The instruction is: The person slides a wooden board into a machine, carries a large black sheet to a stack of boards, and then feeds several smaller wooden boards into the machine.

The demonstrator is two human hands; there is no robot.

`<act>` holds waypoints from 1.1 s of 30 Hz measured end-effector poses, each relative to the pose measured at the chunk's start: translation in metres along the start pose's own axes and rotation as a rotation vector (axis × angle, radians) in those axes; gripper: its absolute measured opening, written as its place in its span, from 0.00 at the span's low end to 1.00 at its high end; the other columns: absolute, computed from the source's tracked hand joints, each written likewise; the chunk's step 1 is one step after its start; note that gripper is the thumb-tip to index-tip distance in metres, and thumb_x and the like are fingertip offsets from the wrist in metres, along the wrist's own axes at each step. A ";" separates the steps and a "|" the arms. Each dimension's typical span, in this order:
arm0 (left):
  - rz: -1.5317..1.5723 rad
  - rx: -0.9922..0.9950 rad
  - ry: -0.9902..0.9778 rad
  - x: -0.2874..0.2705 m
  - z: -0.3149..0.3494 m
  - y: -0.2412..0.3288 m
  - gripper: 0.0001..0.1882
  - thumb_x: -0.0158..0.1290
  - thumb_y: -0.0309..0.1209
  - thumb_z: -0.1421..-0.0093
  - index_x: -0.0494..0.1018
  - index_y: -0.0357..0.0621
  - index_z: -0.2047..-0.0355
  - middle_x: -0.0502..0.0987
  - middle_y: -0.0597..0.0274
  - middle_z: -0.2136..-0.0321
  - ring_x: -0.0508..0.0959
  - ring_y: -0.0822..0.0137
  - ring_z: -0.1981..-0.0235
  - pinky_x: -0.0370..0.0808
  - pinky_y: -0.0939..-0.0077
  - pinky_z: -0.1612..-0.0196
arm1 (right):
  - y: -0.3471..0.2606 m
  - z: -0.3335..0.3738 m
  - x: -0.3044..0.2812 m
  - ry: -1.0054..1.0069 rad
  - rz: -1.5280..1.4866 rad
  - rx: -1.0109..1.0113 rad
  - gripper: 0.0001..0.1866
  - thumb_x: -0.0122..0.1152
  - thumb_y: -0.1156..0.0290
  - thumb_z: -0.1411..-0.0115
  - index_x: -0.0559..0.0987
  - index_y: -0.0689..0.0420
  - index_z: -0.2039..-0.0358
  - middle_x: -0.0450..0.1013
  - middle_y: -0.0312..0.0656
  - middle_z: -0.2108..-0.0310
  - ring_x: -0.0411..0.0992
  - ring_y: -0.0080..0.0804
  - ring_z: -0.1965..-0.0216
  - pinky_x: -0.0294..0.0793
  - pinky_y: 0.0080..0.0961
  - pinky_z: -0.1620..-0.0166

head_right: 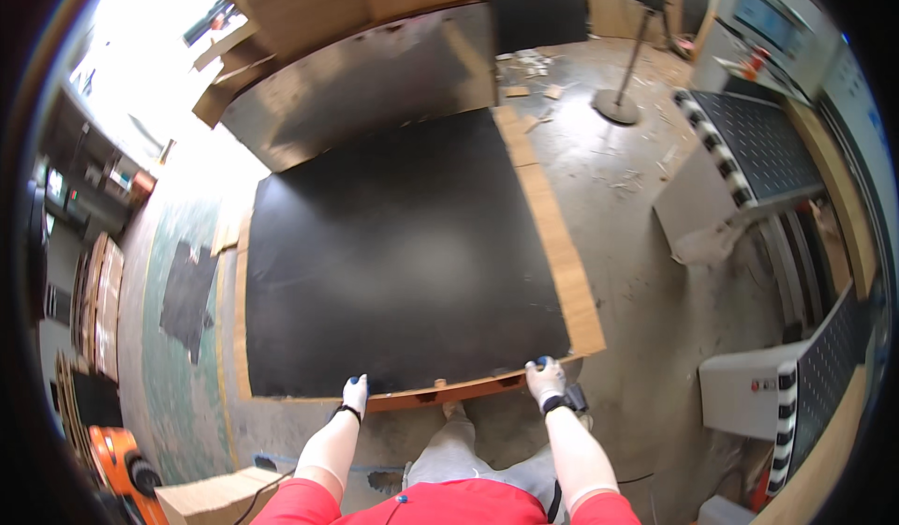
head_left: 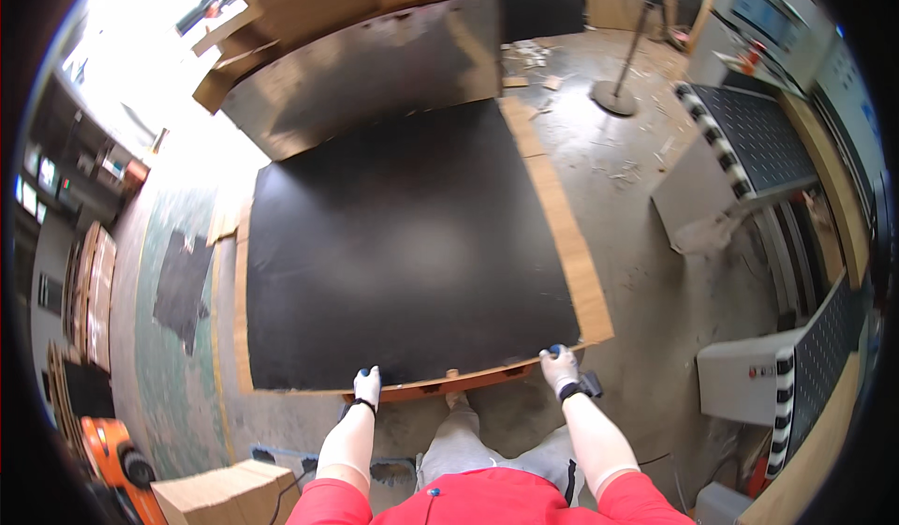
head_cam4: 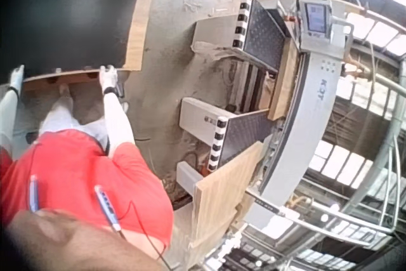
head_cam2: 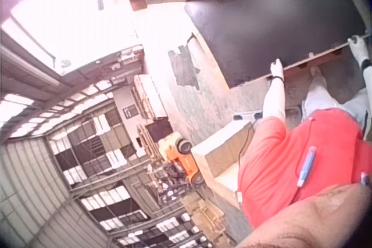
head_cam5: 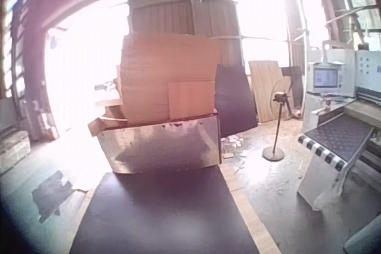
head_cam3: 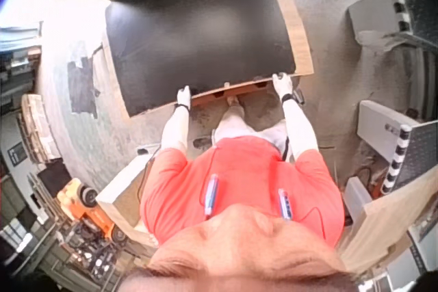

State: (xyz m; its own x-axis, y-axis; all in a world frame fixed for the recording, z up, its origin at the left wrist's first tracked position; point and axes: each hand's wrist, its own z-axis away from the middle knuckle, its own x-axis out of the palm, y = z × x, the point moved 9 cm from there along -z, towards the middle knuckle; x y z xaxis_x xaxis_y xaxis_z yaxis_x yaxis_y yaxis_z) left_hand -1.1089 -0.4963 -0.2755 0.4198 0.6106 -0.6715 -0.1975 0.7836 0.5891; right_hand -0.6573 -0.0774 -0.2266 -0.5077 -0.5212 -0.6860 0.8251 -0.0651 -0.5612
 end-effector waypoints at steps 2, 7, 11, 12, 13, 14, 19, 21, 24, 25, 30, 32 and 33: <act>0.163 0.001 -0.126 0.084 0.057 0.022 0.17 0.50 0.45 0.33 0.75 0.43 0.67 0.75 0.63 0.73 0.73 0.65 0.71 0.72 0.68 0.62 | 0.104 0.031 -0.021 0.054 0.000 0.095 0.27 0.62 0.48 0.44 0.78 0.57 0.53 0.74 0.54 0.51 0.71 0.53 0.47 0.70 0.43 0.44; -0.146 -0.040 -0.483 0.249 0.200 0.022 0.22 0.49 0.49 0.34 0.74 0.41 0.56 0.79 0.51 0.64 0.77 0.54 0.57 0.71 0.59 0.52 | 0.397 0.125 -0.072 0.005 -0.291 0.389 0.24 0.62 0.49 0.43 0.81 0.60 0.61 0.80 0.54 0.61 0.77 0.51 0.55 0.74 0.39 0.51; -0.356 0.779 -0.653 0.345 0.321 0.085 0.16 0.50 0.43 0.33 0.73 0.42 0.62 0.78 0.51 0.71 0.78 0.53 0.65 0.72 0.57 0.61 | 0.576 0.234 -0.179 0.039 -0.318 0.988 0.31 0.61 0.50 0.42 0.78 0.66 0.50 0.76 0.58 0.51 0.73 0.52 0.46 0.72 0.36 0.44; -0.257 0.794 -0.732 0.374 0.345 0.099 0.14 0.50 0.42 0.33 0.74 0.44 0.62 0.78 0.55 0.72 0.78 0.57 0.68 0.73 0.61 0.65 | 0.597 0.249 -0.220 0.005 -0.197 1.107 0.32 0.60 0.49 0.42 0.77 0.66 0.49 0.75 0.59 0.50 0.73 0.53 0.46 0.72 0.36 0.44; -0.275 0.434 -0.810 0.417 0.375 0.099 0.16 0.51 0.42 0.33 0.75 0.41 0.58 0.79 0.58 0.65 0.78 0.60 0.63 0.73 0.65 0.57 | 0.626 0.274 -0.254 0.072 -0.223 1.178 0.32 0.60 0.49 0.42 0.77 0.66 0.49 0.75 0.59 0.50 0.73 0.53 0.46 0.72 0.36 0.44; -0.315 0.082 -0.849 0.450 0.403 0.097 0.19 0.53 0.43 0.34 0.77 0.39 0.53 0.80 0.61 0.58 0.77 0.64 0.57 0.72 0.69 0.50 | 0.645 0.281 -0.291 0.169 -0.228 1.112 0.31 0.60 0.48 0.42 0.78 0.65 0.50 0.76 0.58 0.50 0.73 0.54 0.47 0.72 0.37 0.44; -0.106 0.122 -1.113 0.614 0.517 0.220 0.14 0.54 0.41 0.34 0.76 0.46 0.57 0.78 0.68 0.66 0.74 0.72 0.69 0.72 0.75 0.65 | 0.628 0.199 -0.426 0.419 -0.465 0.796 0.27 0.61 0.50 0.42 0.79 0.62 0.54 0.78 0.54 0.54 0.76 0.51 0.50 0.74 0.40 0.48; -0.025 0.107 -1.180 0.663 0.563 0.271 0.16 0.55 0.40 0.34 0.76 0.44 0.53 0.79 0.67 0.63 0.75 0.73 0.66 0.73 0.78 0.61 | 0.602 0.142 -0.447 0.499 -0.619 0.643 0.24 0.61 0.52 0.40 0.79 0.61 0.55 0.79 0.50 0.56 0.77 0.43 0.53 0.74 0.35 0.49; 0.005 0.132 -1.336 0.726 0.676 0.361 0.18 0.53 0.38 0.33 0.74 0.41 0.48 0.79 0.63 0.58 0.77 0.70 0.59 0.74 0.76 0.54 | 0.556 0.041 -0.451 0.421 -0.801 0.457 0.20 0.59 0.55 0.35 0.79 0.58 0.53 0.79 0.41 0.58 0.76 0.31 0.56 0.74 0.29 0.48; 0.005 0.335 -1.397 0.748 0.712 0.393 0.20 0.52 0.39 0.32 0.71 0.41 0.45 0.77 0.58 0.53 0.75 0.63 0.53 0.72 0.68 0.48 | 0.534 0.002 -0.441 0.338 -1.066 0.360 0.23 0.58 0.50 0.35 0.78 0.56 0.52 0.79 0.39 0.59 0.76 0.31 0.59 0.74 0.29 0.51; -0.152 1.445 -1.412 0.792 0.910 0.538 0.33 0.47 0.41 0.32 0.56 0.34 0.34 0.58 0.42 0.34 0.55 0.46 0.31 0.47 0.56 0.29 | 0.437 -0.128 -0.545 -0.605 -3.019 -0.358 0.26 0.47 0.41 0.32 0.76 0.48 0.48 0.74 0.36 0.53 0.68 0.31 0.49 0.67 0.32 0.42; -0.165 1.552 -1.617 0.862 0.941 0.580 0.35 0.49 0.43 0.35 0.55 0.33 0.34 0.57 0.39 0.34 0.52 0.43 0.30 0.44 0.52 0.28 | 0.474 -0.166 -0.631 -0.018 -2.534 -0.647 0.29 0.47 0.44 0.32 0.72 0.52 0.42 0.73 0.41 0.48 0.68 0.38 0.45 0.64 0.38 0.37; -0.224 1.489 -1.565 0.898 0.940 0.615 0.35 0.49 0.43 0.34 0.56 0.33 0.34 0.59 0.40 0.34 0.55 0.45 0.31 0.48 0.55 0.29 | 0.463 -0.166 -0.686 0.002 -2.477 -0.517 0.30 0.46 0.46 0.31 0.70 0.55 0.40 0.71 0.43 0.45 0.67 0.39 0.42 0.63 0.39 0.36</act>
State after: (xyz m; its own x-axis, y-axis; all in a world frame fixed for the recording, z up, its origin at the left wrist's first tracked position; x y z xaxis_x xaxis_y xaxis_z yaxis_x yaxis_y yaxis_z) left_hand -0.0202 0.4268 -0.0935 0.6697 -0.6242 -0.4024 0.2657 -0.3046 0.9147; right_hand 0.0315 0.3916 -0.0929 0.0040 0.1148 0.9934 -0.9902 -0.1385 0.0200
